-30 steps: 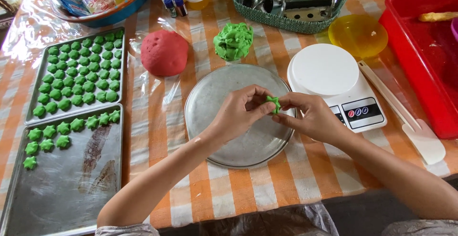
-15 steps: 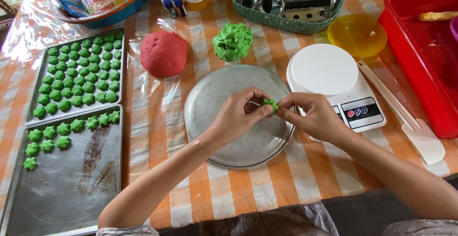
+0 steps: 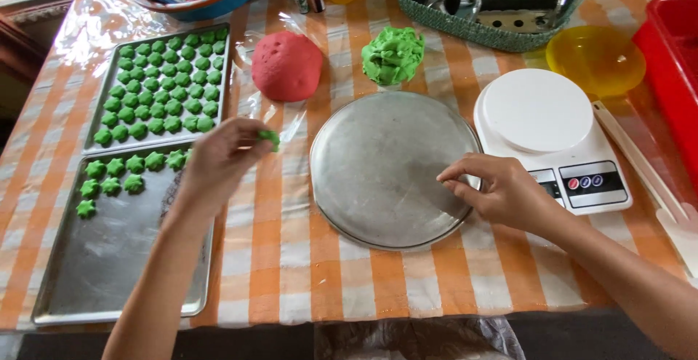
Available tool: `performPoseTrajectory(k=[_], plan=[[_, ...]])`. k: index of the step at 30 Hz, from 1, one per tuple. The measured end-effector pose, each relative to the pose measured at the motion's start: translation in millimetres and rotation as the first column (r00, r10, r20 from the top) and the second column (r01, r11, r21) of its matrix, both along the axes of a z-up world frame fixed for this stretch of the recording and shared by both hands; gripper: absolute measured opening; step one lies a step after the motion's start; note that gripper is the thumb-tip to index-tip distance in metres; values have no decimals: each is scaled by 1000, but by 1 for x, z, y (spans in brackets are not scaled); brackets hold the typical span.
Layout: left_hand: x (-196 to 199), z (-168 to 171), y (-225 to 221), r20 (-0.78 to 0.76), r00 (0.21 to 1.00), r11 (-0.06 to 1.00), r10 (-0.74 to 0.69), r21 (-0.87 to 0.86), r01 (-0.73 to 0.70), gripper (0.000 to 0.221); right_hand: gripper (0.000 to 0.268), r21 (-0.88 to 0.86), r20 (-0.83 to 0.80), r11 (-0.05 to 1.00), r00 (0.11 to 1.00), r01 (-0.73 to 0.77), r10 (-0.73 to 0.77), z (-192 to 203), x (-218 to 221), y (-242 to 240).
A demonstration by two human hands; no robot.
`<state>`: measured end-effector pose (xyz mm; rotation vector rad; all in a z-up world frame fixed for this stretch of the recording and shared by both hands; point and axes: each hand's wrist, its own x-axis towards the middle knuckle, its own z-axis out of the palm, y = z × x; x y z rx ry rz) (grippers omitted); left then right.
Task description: The person is arranging star-shaped dough pieces on a baking tray and using a rolling pin to flatten more dough for cutting.
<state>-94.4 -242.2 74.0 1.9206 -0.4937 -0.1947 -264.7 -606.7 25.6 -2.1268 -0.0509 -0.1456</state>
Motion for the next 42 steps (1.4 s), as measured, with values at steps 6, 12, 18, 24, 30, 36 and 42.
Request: performPoseTrajectory(k=[6,12,18,24,30,36,42], plan=[[55,-23,134,220,930,696,294,617,-367,27,18,-192,22,968,985,-161,168,-18,8,-6],[73,-41,170,160,848,641,505,589,-493,30,19,-201,-6,967,988,-155,157,-20,8,-8],[91,-71,188,236,863,571,447,667,-478,32,20,-208,12,961,982,-181,187,-21,8,-10],[102,-91,205,314,883,497,349,737,-458,32,20,-240,50,950,975,-201,219,-27,9,-13],[100,-92,208,317,891,488,323,751,-445,36,21,-233,59,948,970,-215,234,-25,8,-12],[86,-62,232,428,807,413,408,702,-581,22,20,-238,66,947,969,-216,238,-23,8,-11],[127,-163,409,650,704,228,285,667,-709,25,20,-271,5,941,977,-202,211,-21,6,-10]])
